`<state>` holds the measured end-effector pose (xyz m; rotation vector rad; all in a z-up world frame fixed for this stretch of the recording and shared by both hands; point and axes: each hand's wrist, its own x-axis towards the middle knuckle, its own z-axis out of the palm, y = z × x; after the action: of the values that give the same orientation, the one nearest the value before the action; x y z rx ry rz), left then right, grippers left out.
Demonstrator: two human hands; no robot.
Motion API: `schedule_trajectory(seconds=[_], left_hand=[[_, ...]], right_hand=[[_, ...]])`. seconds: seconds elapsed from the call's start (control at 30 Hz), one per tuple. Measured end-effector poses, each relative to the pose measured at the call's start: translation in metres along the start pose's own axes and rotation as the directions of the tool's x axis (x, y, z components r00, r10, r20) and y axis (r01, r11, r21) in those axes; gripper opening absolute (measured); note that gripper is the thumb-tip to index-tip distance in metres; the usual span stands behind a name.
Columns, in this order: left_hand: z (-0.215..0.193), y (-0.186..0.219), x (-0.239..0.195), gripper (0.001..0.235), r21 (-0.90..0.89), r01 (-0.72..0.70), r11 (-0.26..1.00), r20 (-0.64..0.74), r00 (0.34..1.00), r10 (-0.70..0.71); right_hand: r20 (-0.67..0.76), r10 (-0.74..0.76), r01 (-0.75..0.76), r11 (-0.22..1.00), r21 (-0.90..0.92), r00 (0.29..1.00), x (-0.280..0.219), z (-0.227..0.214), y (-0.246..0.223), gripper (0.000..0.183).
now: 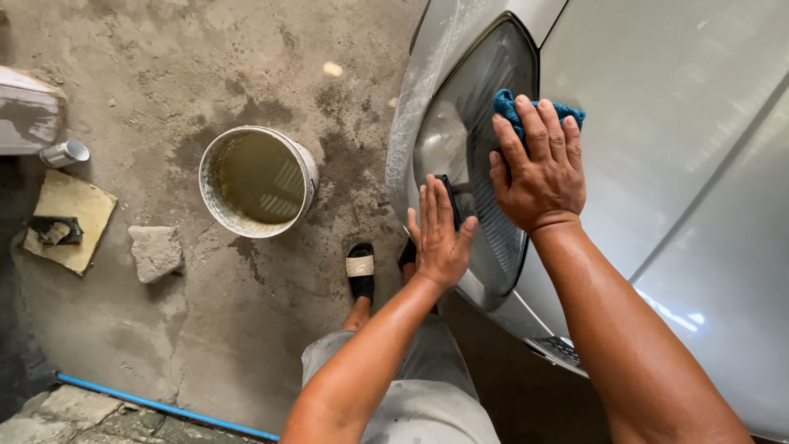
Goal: Sand and clean a car headlight using sandpaper, water, and a cloth.
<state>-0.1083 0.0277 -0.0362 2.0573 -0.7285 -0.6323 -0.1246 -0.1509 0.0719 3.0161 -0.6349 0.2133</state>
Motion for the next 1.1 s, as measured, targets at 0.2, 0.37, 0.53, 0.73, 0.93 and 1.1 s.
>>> schedule_trajectory(seconds=[0.2, 0.37, 0.53, 0.73, 0.93, 1.1], left_hand=[[-0.014, -0.006, 0.114, 0.081, 0.114, 0.077, 0.99, -0.04, 0.997, -0.073], [-0.018, -0.013, 0.1, 0.081, -0.131, 0.002, 0.991, 0.007, 1.0, -0.001], [-0.007, -0.024, 0.034, 0.077, -0.194, -0.088, 0.977, -0.071, 0.995, 0.075], [-0.017, -0.033, 0.117, 0.063, -0.251, -0.043, 0.967, -0.087, 0.996, 0.022], [-0.018, -0.041, 0.108, 0.053, -0.316, 0.047, 0.948, -0.036, 0.997, -0.062], [0.016, -0.055, 0.023, 0.051, -0.347, 0.144, 0.927, -0.14, 0.969, -0.203]], right_hand=[[0.007, 0.005, -0.005, 1.0, -0.004, 1.0, 0.001, -0.003, -0.001, 0.045], [-0.013, -0.003, 0.003, 1.0, -0.017, 1.0, -0.001, 0.001, 0.001, 0.045], [0.002, 0.001, -0.001, 0.999, -0.037, 1.0, 0.0, 0.002, 0.001, 0.045], [0.004, -0.001, 0.001, 0.999, -0.052, 1.0, 0.001, 0.0, -0.001, 0.045], [0.008, 0.001, -0.001, 0.999, -0.052, 1.0, 0.001, 0.0, 0.001, 0.045], [0.024, 0.008, -0.007, 0.999, -0.053, 1.0, 0.001, -0.001, -0.001, 0.046]])
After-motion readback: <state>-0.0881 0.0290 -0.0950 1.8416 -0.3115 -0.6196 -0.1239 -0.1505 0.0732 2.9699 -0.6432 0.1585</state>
